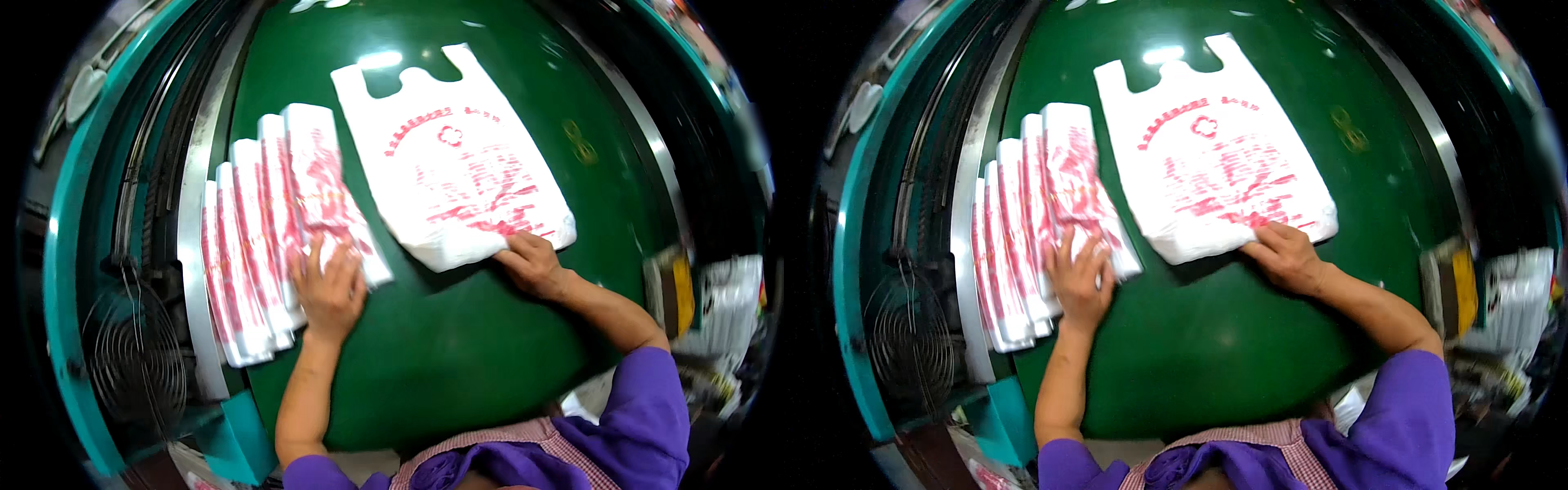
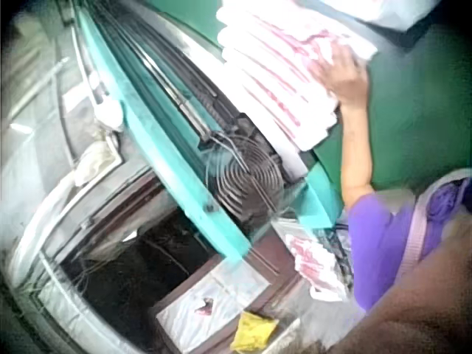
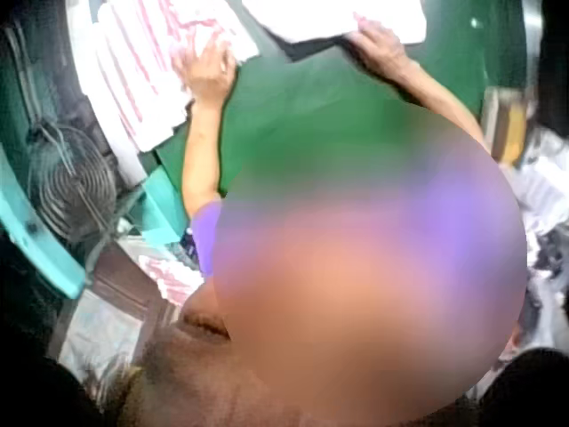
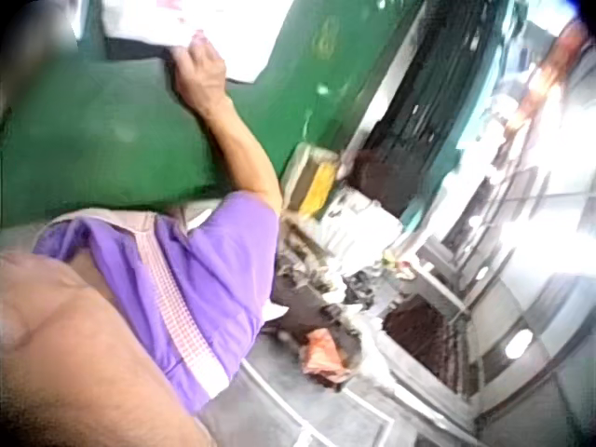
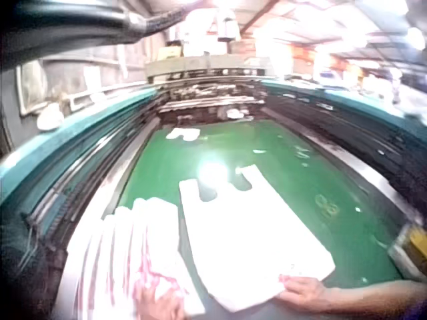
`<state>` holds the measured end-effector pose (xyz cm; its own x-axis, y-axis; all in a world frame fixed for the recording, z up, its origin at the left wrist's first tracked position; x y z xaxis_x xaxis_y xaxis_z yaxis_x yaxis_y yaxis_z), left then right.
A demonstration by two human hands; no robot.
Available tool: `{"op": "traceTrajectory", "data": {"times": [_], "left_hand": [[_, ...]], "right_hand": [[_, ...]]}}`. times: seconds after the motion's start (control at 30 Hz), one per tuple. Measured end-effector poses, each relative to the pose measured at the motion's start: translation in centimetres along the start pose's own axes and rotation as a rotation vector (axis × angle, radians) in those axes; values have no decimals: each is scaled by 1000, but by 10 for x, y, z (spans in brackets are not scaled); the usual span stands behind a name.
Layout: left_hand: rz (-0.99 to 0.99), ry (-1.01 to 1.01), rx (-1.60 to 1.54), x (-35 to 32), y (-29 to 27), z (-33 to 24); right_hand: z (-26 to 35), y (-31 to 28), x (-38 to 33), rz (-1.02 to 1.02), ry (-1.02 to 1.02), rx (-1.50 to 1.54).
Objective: The person folds white plastic bags with red text on a green table, stacks them, and secures the stack with a rubber band. They also sit on the floor to handle loose plastic bags and rubber bands.
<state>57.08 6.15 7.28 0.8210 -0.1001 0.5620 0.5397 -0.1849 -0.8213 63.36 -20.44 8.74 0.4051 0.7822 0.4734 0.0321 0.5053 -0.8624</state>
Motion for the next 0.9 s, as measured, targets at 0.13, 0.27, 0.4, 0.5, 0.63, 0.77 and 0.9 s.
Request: {"op": "traceTrajectory", "data": {"times": [0.13, 0.27, 0.4, 0.5, 0.63, 0.77, 0.9], "left_hand": [[21, 64, 278, -20, 2, -34], [268, -68, -162, -64, -3, -113], [264, -74, -584, -92, -24, -187], [260, -221, -612, -118, -17, -183], [-116, -566, -1194, -75, -65, -187], [92, -736, -1619, -55, -62, -170], [183, -798, -1374, -118, -33, -112]], "right_hand": [[61, -23, -46, 38, 192, 251], [74, -124, -26, -323, 401, 628], [99, -210, -13, -942, 345, 1010], [148, -248, 18, -1087, -84, 866], [182, -278, 33, -1193, -310, -73], [74, -209, 74, -517, 168, 16], [38, -68, -21, 260, 264, 8]]}}
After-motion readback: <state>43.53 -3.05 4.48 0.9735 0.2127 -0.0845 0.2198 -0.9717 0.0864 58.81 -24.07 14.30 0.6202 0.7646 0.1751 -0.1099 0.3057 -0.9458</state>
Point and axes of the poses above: each hand's wrist, its own x-axis towards the middle knuckle, its own y-axis out of the palm, z = x × y, the point moved 7 cm from there along x, towards the middle knuckle, and after that the axes turned 3 degrees about x, right-handed, at the moved point
